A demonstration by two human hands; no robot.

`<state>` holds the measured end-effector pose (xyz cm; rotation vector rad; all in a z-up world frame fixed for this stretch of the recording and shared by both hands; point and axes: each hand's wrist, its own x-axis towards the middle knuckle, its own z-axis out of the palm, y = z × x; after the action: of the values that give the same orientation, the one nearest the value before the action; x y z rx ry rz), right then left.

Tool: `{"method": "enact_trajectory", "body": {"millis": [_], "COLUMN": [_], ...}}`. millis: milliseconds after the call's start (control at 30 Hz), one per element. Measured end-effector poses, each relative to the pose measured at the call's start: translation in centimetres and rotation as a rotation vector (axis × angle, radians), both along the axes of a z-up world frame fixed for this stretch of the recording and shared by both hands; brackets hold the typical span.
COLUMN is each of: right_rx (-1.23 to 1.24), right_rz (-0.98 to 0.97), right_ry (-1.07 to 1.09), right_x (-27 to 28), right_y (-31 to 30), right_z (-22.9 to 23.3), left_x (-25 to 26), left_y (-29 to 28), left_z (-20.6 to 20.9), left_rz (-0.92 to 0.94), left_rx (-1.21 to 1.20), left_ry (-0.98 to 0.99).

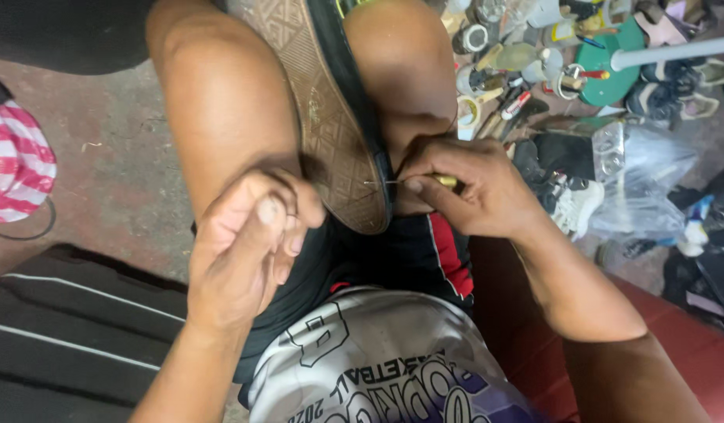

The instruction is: The person sits on the floor and sews the sole of a black slip-on shoe using a needle and black thread. They repeatedly push the needle through the sole and pull the thread tight to secure the stitching.

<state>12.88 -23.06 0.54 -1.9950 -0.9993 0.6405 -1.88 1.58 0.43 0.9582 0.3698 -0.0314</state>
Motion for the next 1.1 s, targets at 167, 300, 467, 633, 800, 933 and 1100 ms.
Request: {"method": "enact_trajectory", "body": {"millis": [167,300,467,633,800,933,1100], "right_rx": [0.008,-0.005,-0.014,-0.053,-0.138,-0.145,-0.258], "right_rz": [0.025,0.002,0.013,0.022,0.034,0.037,0.064], "right_ry": [-0.114,-0.197,-0.337,-0.419,-0.513,-0.545,-0.537], "right_x": [-0.7,-1.3,-1.8,-2.2,-3.0,-3.0,-1.4], "right_y": [0.5,0.5,0.5,1.3,2.3,2.9,1.8], "right_z": [0.7,1.1,1.0,1.5,3.5,3.5,2.4], "left_x": [1.2,1.9,1.8,2.0,1.9,1.9,2.3], "left_y": [-1.5,-2.6,-3.2,-3.8,-4.0,-3.7,-3.8], "left_z": [-0.3,0.1,0.3,-0.4,-0.4,-0.5,-1.0], "left_rz": [-0.114,-0.106,-0.216,-0.227,-0.207,-0.239,-0.218], "left_rx": [0.63,0.967,0.916,0.818,0.794,0.73,0.822], "left_ry": [0.132,-0.198,-0.051,-0.005,0.084,0.105,0.041]}}
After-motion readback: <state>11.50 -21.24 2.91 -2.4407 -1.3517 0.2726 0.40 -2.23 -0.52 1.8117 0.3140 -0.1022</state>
